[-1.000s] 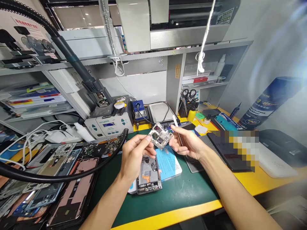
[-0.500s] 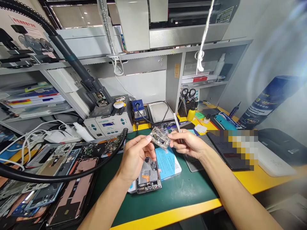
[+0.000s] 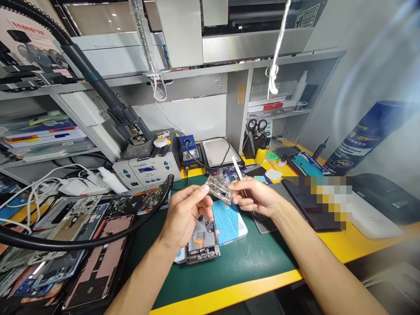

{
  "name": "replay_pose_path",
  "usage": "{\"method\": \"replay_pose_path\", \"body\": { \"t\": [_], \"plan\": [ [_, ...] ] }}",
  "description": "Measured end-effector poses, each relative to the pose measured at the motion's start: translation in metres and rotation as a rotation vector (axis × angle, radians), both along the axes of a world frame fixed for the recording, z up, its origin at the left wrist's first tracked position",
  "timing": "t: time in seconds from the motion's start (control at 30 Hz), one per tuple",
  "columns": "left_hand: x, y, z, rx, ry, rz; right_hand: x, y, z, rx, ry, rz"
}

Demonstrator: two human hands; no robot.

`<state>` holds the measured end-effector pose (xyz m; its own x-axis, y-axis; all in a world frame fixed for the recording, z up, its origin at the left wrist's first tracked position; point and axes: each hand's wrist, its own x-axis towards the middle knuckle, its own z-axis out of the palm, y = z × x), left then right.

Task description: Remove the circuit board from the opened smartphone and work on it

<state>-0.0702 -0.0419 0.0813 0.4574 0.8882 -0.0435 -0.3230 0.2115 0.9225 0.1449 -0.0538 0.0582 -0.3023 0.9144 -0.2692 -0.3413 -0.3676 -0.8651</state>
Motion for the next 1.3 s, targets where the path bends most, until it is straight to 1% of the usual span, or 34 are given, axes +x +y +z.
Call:
{"method": "replay_pose_path", "body": {
  "t": [0.17, 0.4, 0.5, 0.57, 0.87, 1.1, 1.3],
  "plan": [
    [0.0, 0.002, -0.001, -0.071, -0.028, 0.01, -0.001, -0.001, 0.001, 0.001, 0.008, -0.015],
    [-0.001, 0.012, -0.005, -0.28, -0.065, 0.039, -0.003, -0.003, 0.005, 0.037, 0.017, -0.012],
    [-0.001, 0.014, -0.005, -0.318, -0.067, 0.042, -0.003, -0.003, 0.005, 0.041, 0.023, -0.011],
    [0.0, 0.014, -0.004, -0.316, -0.061, 0.048, -0.003, -0.002, 0.004, 0.039, 0.022, -0.014],
    [-0.001, 0.012, -0.008, -0.153, 0.018, 0.111, -0.001, -0.001, 0.001, 0.039, -0.015, -0.033],
    [0.0, 0.006, -0.009, 0.099, 0.148, 0.195, -0.003, 0.0, 0.001, 0.06, -0.071, -0.052],
    [0.002, 0.005, -0.012, 0.21, 0.276, 0.239, -0.001, 0.001, 0.0, 0.077, -0.119, -0.096]
  ]
}}
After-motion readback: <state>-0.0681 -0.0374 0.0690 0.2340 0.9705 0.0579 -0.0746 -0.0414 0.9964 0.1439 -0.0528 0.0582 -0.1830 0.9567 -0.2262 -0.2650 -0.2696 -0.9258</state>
